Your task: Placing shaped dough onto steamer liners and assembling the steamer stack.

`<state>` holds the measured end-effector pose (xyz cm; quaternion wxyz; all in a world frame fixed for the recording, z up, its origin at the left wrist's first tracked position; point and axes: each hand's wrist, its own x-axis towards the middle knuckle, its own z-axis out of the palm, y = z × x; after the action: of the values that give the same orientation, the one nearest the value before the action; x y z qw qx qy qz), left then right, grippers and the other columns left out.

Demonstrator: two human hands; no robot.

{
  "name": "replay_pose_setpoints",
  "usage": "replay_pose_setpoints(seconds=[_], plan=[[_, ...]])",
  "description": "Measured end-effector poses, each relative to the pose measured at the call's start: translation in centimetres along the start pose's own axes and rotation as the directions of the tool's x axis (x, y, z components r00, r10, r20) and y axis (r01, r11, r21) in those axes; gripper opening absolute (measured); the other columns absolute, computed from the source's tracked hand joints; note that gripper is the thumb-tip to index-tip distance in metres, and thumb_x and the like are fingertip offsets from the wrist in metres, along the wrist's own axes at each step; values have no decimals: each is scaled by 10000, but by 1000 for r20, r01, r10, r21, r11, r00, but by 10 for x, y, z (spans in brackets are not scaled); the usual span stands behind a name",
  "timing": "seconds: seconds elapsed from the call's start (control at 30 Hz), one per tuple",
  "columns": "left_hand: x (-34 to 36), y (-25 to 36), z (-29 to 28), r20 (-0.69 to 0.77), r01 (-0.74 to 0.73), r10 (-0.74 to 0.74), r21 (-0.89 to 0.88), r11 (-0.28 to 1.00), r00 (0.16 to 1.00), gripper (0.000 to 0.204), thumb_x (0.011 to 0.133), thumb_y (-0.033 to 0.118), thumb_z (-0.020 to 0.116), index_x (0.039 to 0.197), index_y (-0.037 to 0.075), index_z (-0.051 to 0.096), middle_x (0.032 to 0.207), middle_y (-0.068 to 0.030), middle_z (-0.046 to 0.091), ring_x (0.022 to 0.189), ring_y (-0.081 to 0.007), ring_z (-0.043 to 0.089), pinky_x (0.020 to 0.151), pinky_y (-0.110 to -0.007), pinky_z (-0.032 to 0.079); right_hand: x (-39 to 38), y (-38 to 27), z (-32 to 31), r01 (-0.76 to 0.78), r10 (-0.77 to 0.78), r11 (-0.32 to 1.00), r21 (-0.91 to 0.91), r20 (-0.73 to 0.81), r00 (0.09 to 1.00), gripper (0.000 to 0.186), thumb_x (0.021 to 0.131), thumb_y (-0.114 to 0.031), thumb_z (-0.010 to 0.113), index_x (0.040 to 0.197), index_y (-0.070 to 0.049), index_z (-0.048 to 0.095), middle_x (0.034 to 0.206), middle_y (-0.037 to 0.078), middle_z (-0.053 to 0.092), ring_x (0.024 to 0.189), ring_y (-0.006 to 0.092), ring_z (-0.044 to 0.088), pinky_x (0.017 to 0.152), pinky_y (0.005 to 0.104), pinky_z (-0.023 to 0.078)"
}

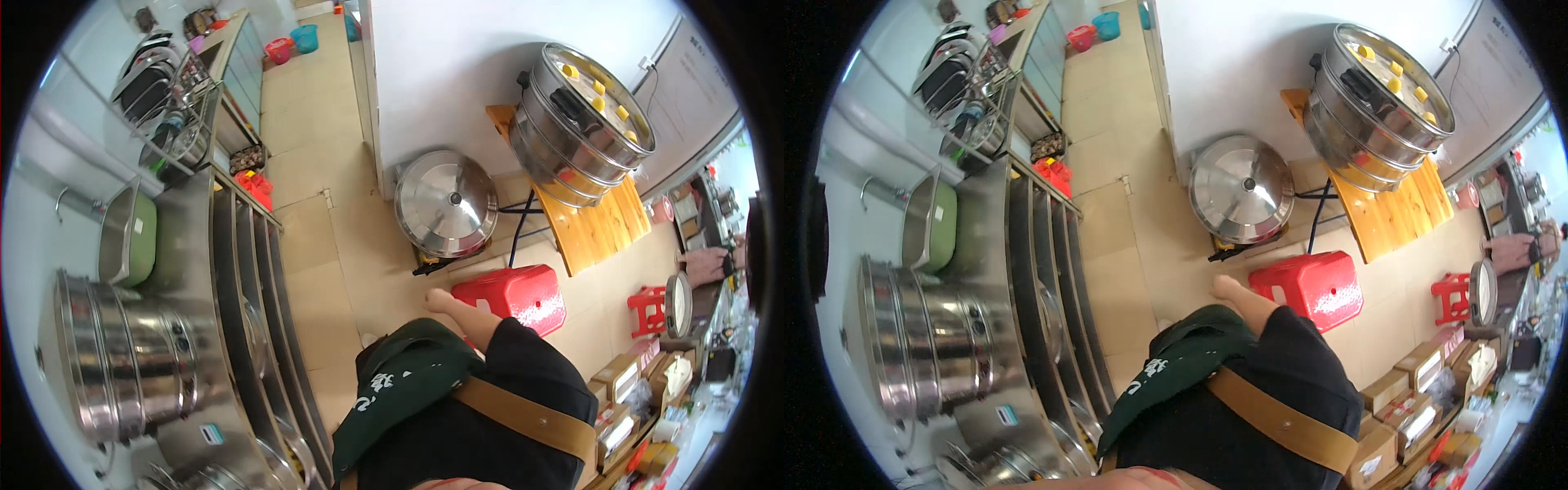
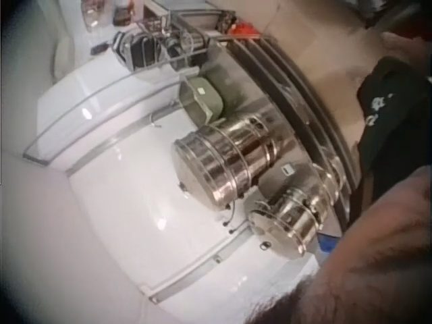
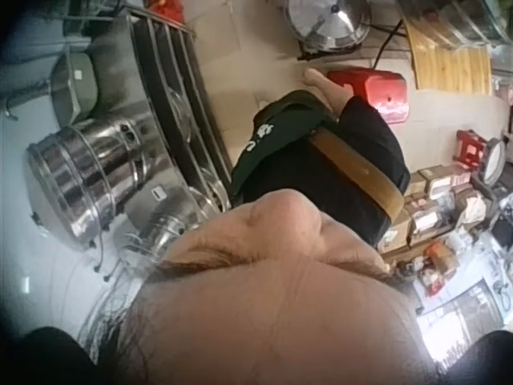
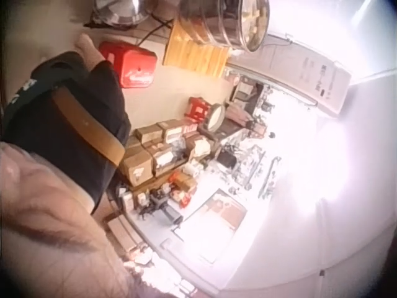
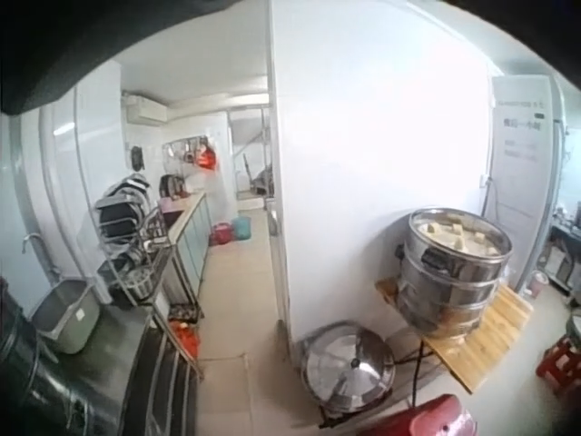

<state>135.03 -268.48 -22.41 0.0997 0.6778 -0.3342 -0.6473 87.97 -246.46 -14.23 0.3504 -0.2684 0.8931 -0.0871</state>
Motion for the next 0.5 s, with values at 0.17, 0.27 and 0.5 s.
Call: replay_pose_setpoints(seconds=[0.17,0.27,0.5], plan=[[80,202,16,281,-198,94,369,908,955,141,817,217,530,802,78,509,583,-10,450,469,-125,427,433,-253,362,22,-41,-40,-132,212,920,370,-186,959,357,685,-313,590,890,-20,595,883,193,592,854,308,571,729,383,453],[105,313,113,203,-341,299,222,913,932,260,814,250,547,967,40,541,774,-13,538,650,-112,494,573,-265,414,28,12,-2,-181,322,884,432,-279,905,380,699,-324,578,866,18,569,852,212,583,831,339,562,714,406,447],[135,405,268,498,-655,425,579,486,756,259,790,244,545,955,47,570,821,-56,597,733,-152,556,662,-296,448,71,59,-11,-763,771,234,602,363,523,180,765,-220,538,800,-43,533,646,127,509,516,284,517,432,418,411]])
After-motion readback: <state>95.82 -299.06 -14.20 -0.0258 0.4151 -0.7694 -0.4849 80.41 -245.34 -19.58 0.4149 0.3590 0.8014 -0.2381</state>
